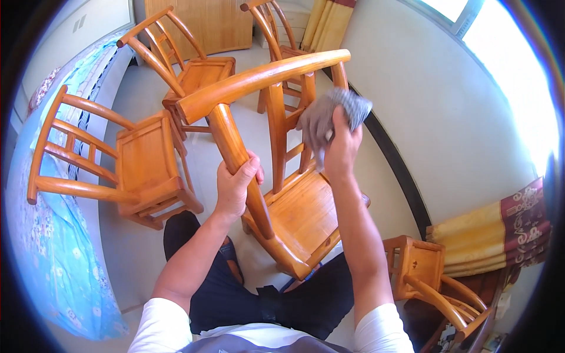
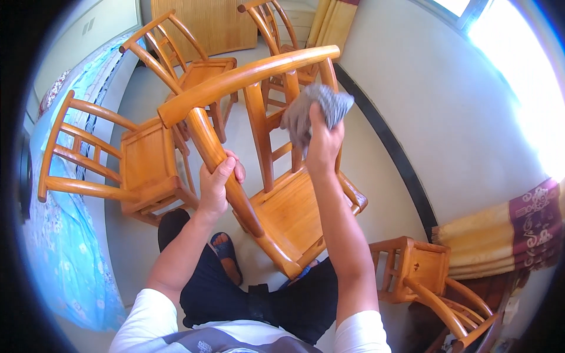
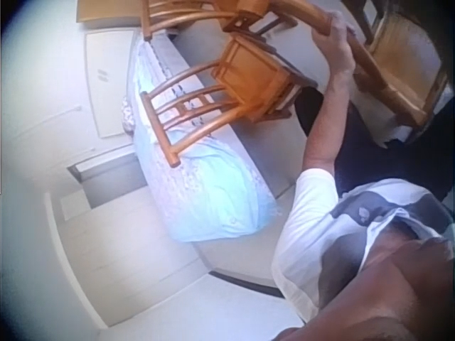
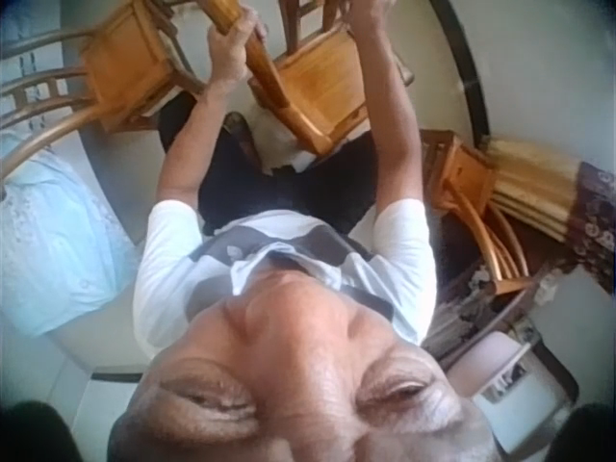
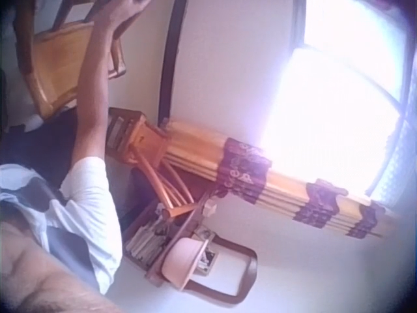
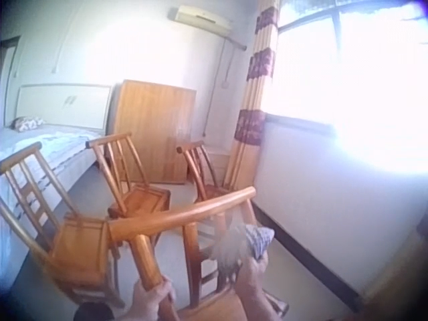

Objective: The person cleans wooden chairs by wiping their legs, seats, and backrests with a cloth, turning and handling the chairs one at a time.

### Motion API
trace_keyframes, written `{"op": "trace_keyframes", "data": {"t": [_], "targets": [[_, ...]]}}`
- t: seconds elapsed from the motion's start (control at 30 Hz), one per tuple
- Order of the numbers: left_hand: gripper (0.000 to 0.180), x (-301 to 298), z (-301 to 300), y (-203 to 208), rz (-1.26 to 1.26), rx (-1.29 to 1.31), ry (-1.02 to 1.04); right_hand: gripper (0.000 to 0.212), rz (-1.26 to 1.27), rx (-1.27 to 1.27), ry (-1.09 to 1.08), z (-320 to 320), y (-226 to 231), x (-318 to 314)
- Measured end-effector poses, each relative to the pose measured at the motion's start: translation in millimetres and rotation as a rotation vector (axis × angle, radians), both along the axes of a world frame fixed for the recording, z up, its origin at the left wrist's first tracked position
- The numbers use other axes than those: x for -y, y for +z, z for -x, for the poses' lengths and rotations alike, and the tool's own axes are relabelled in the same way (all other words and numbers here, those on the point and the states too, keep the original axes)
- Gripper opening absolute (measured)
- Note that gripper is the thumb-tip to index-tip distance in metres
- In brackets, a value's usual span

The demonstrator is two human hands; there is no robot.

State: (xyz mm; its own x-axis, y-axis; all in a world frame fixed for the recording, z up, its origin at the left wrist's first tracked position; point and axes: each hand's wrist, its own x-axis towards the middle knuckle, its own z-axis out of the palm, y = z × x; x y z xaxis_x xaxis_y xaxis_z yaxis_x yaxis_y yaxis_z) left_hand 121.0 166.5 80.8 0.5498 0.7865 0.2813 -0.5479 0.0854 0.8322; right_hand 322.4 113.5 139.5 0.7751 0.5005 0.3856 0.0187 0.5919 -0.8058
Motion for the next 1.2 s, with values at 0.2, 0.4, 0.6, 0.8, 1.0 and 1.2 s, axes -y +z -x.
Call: {"op": "trace_keyframes", "data": {"t": [0.2,0.4,0.6,0.8,1.0,1.2], "targets": [[0.020,5.0,-3.4,3.0,0.038,0.020,-0.020,0.043,0.155,0.675,-0.385,-23.7,3.6,-66.1],[0.018,1.8,-0.4,0.4,0.003,0.015,-0.009,0.038,0.342,0.744,-0.250,-40.1,-49.7,-25.0],[0.018,3.6,-3.4,0.6,-0.004,-0.002,0.017,0.035,0.512,0.401,-0.052,-44.5,-74.1,16.9],[0.016,4.9,-4.8,-0.1,0.008,-0.005,0.040,0.034,0.191,0.412,0.152,-26.7,4.1,-21.2],[0.022,5.1,-1.9,1.2,0.035,0.000,0.053,0.026,0.261,0.212,0.232,-40.1,7.7,-27.2],[0.019,5.2,-3.6,-0.6,0.001,-0.024,0.050,0.042,0.376,0.604,-0.344,-29.2,16.6,-63.5]]}}
